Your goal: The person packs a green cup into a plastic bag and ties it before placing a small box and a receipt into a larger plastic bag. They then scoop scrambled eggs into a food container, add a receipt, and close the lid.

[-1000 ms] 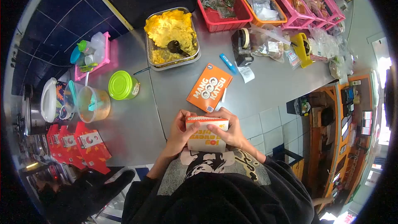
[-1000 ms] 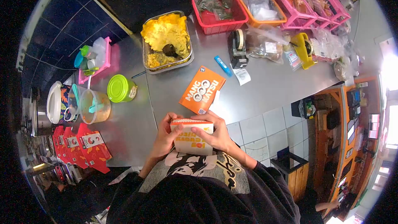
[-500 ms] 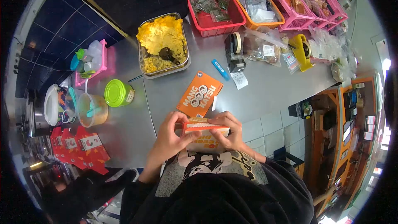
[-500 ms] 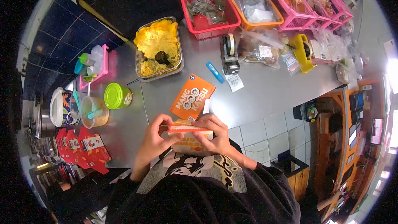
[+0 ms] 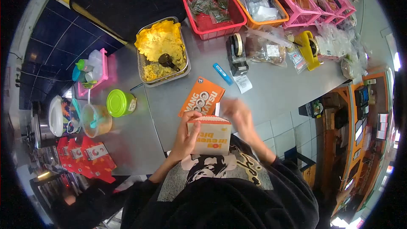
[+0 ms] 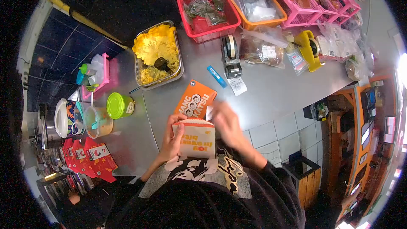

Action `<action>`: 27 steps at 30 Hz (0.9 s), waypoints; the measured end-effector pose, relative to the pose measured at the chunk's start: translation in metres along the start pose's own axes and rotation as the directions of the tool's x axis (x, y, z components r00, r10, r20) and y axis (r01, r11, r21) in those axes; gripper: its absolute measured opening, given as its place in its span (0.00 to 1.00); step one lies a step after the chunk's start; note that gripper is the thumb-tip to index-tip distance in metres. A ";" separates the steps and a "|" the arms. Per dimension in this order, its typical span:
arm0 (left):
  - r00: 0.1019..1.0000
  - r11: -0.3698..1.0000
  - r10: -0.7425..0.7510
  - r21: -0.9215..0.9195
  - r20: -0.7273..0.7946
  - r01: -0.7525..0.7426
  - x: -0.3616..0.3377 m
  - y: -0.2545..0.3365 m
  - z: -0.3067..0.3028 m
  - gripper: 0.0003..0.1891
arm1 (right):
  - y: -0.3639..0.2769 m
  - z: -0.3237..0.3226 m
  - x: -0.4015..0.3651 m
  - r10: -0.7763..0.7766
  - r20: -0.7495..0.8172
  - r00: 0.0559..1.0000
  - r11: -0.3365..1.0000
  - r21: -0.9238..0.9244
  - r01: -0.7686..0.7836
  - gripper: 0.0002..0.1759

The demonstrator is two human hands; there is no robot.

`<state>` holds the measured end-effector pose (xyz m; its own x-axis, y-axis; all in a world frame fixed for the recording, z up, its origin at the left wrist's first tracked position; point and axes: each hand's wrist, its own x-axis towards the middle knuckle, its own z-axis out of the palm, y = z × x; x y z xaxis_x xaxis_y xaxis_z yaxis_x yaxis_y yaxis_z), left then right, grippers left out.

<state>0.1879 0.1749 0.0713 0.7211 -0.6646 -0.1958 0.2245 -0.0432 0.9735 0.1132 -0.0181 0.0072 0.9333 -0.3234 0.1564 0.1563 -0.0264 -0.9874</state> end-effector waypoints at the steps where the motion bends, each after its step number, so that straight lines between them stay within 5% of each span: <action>1: 0.995 0.991 0.076 0.120 -0.069 -0.068 0.000 -0.001 0.004 0.11 | 0.028 -0.020 0.017 0.143 -0.117 0.983 0.989 -0.031 -0.148 0.24; 3: 0.986 0.985 0.155 0.088 -0.067 -0.149 0.002 -0.014 0.003 0.10 | 0.028 -0.043 0.072 -0.043 -0.495 0.868 0.926 -0.345 -0.151 0.22; 6: 0.963 0.968 0.232 0.133 -0.134 -0.214 0.002 -0.025 -0.001 0.13 | 0.084 -0.084 0.117 0.021 -0.523 0.852 0.797 -0.505 -0.330 0.18; 8: 0.941 0.943 0.298 0.205 -0.160 -0.264 0.001 -0.028 -0.010 0.18 | 0.067 -0.079 0.131 0.612 -0.363 0.702 0.774 0.094 -0.626 0.14; 9: 0.941 0.944 0.296 0.204 -0.167 -0.261 0.000 -0.026 -0.013 0.18 | 0.071 -0.080 0.130 0.615 -0.358 0.702 0.772 0.091 -0.630 0.14; 13: 0.905 0.906 0.380 0.275 -0.189 -0.323 0.007 -0.014 -0.030 0.23 | 0.088 -0.076 0.115 0.500 -0.339 0.797 0.845 0.390 -0.365 0.14; 15: 0.896 0.887 0.408 0.308 -0.178 -0.343 0.008 -0.009 -0.038 0.23 | 0.106 -0.062 0.093 0.137 -0.464 0.875 0.936 0.350 0.039 0.09; 17: 0.914 0.894 0.383 0.304 -0.136 -0.329 0.008 -0.001 -0.041 0.24 | 0.112 -0.053 0.084 0.095 -0.514 0.853 0.968 0.247 0.041 0.10; 19: 0.914 0.893 0.390 0.291 -0.114 -0.344 0.011 0.001 -0.042 0.23 | 0.128 -0.054 0.081 -0.183 -0.528 0.829 0.915 -0.401 -0.053 0.10; 27: 0.886 0.852 0.443 0.242 0.138 -0.464 0.023 0.014 -0.037 0.24 | 0.088 -0.064 0.065 -0.268 -0.646 0.715 0.817 -0.545 -0.186 0.05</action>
<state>0.2318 0.1864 0.0762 0.6479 -0.7107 0.2741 -0.3019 0.0908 0.9490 0.1667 -0.1015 -0.0709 0.4168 -0.8349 0.3596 -0.2221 -0.4771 -0.8503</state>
